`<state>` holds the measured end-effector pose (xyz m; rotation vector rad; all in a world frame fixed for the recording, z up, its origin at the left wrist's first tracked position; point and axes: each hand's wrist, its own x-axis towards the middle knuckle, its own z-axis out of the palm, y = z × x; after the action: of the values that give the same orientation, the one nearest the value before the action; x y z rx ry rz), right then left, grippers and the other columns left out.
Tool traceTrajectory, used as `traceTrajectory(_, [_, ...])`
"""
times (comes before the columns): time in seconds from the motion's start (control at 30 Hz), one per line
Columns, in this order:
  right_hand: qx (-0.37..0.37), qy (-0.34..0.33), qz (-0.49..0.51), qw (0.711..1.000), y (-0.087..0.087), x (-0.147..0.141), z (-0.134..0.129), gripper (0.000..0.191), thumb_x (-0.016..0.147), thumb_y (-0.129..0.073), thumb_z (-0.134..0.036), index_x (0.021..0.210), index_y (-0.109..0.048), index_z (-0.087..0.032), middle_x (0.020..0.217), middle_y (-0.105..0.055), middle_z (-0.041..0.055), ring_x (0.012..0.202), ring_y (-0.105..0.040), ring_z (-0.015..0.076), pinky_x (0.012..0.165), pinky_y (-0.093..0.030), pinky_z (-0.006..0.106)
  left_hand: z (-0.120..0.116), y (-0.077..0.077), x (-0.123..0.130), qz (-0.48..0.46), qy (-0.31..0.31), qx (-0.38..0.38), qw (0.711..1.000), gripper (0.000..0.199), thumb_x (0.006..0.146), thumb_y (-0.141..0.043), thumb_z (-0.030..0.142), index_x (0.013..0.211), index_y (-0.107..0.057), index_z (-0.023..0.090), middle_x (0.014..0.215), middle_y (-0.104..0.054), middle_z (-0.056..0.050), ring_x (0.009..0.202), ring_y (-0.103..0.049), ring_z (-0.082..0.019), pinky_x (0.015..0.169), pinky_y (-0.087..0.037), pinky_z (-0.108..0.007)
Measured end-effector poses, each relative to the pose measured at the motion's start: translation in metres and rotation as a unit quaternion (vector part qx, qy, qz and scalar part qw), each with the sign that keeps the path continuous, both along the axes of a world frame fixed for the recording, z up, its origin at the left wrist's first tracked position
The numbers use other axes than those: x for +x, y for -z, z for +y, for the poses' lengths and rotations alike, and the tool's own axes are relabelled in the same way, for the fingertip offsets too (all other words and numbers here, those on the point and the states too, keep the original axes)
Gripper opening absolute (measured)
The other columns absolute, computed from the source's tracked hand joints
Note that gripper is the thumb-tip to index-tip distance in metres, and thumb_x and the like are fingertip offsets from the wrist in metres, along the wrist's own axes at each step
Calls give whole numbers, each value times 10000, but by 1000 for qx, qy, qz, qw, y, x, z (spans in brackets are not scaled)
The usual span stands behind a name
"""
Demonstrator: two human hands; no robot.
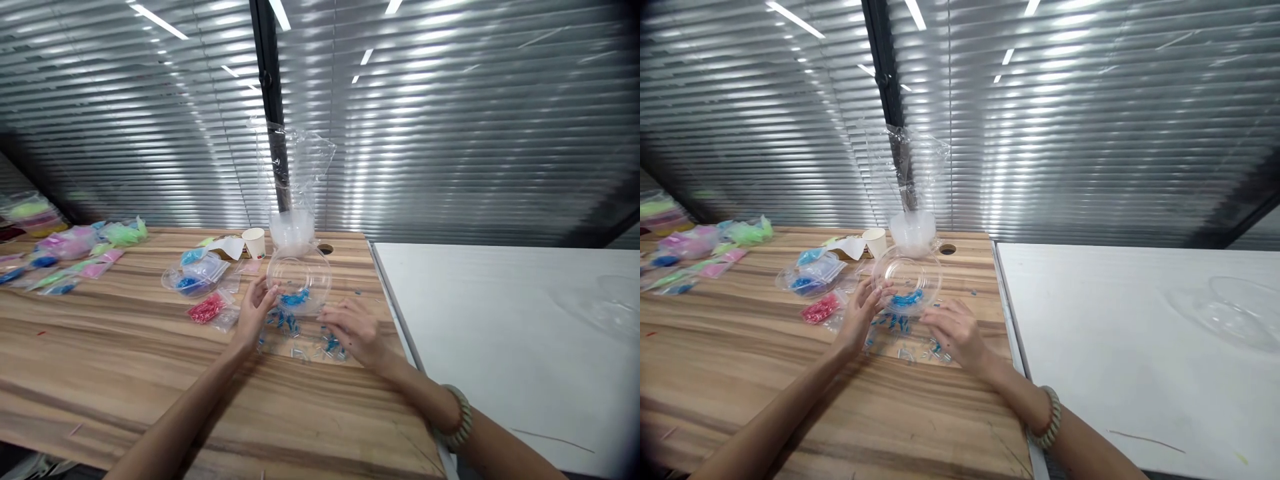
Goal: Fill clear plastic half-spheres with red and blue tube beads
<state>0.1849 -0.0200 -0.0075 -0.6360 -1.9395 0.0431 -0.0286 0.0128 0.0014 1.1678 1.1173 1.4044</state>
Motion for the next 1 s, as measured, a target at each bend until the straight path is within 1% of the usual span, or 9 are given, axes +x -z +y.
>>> traceTrajectory(0.17, [-18,91,53,994,-6,9,11,144,870,-553,-153,867,-677,-227,845,-725,42,725,-617,173,691,-484,343,-9,-3,8,18,46,-12,999,549,698,-686,463,1135,-487,197,1104,-635,-103,953,-635,-212,772,-494,-309])
traceTrajectory(0.4, [-31,142,-58,988,7,7,15,139,880,-563,-203,880,-700,-224,855,-728,32,820,-571,215,810,-410,410,-19,-9,15,17,115,-16,993,530,687,-700,436,1119,-510,194,1075,-655,-93,934,-641,-217,830,-488,-343])
traceTrajectory(0.53, [-32,156,-65,985,5,7,14,191,896,-532,-218,1017,-680,-220,1034,-688,68,996,-539,244,899,-374,435,-15,-9,12,13,92,-18,996,548,683,-699,453,1123,-505,191,1076,-648,-95,933,-635,-219,793,-489,-330])
traceTrajectory(0.6, [-28,164,-49,985,3,8,14,240,902,-511,-217,1108,-634,-214,1117,-648,87,1056,-521,252,927,-367,446,-10,-8,8,-3,54,-19,998,545,694,-685,473,1122,-503,190,1091,-633,-97,948,-626,-218,768,-492,-319])
traceTrajectory(0.67, [-31,172,-12,985,2,9,16,250,899,-509,-226,1132,-598,-206,1087,-641,96,1025,-538,243,906,-394,434,-4,-8,4,-32,1,-18,999,525,699,-676,486,1098,-512,188,1101,-616,-93,964,-617,-214,766,-497,-318])
traceTrajectory(0.73, [-64,159,11,985,3,12,20,191,886,-530,-235,1059,-600,-195,963,-647,84,913,-562,222,826,-438,395,0,-9,0,-64,-48,-14,997,496,699,-674,484,1063,-521,184,1092,-608,-87,971,-610,-205,780,-502,-322])
traceTrajectory(0.8, [-121,111,-24,986,5,15,24,99,866,-568,-241,930,-623,-190,846,-638,60,833,-555,204,760,-453,358,3,-10,-1,-78,-74,-9,994,470,706,-666,479,1040,-524,181,1071,-606,-81,974,-605,-197,790,-506,-321])
traceTrajectory(0.9, [-197,23,-137,971,10,18,30,70,834,-625,-246,809,-661,-191,803,-630,45,848,-538,197,769,-443,348,3,-8,-1,-70,-79,-11,994,467,708,-661,484,1032,-525,177,1072,-605,-85,975,-605,-199,781,-511,-314])
traceTrajectory(1.0, [-237,0,-187,953,14,19,32,66,824,-644,-231,804,-694,-193,819,-628,40,859,-533,187,799,-427,355,0,-6,2,-47,-62,-15,997,509,696,-676,483,1070,-518,176,1093,-607,-92,958,-618,-209,759,-513,-315])
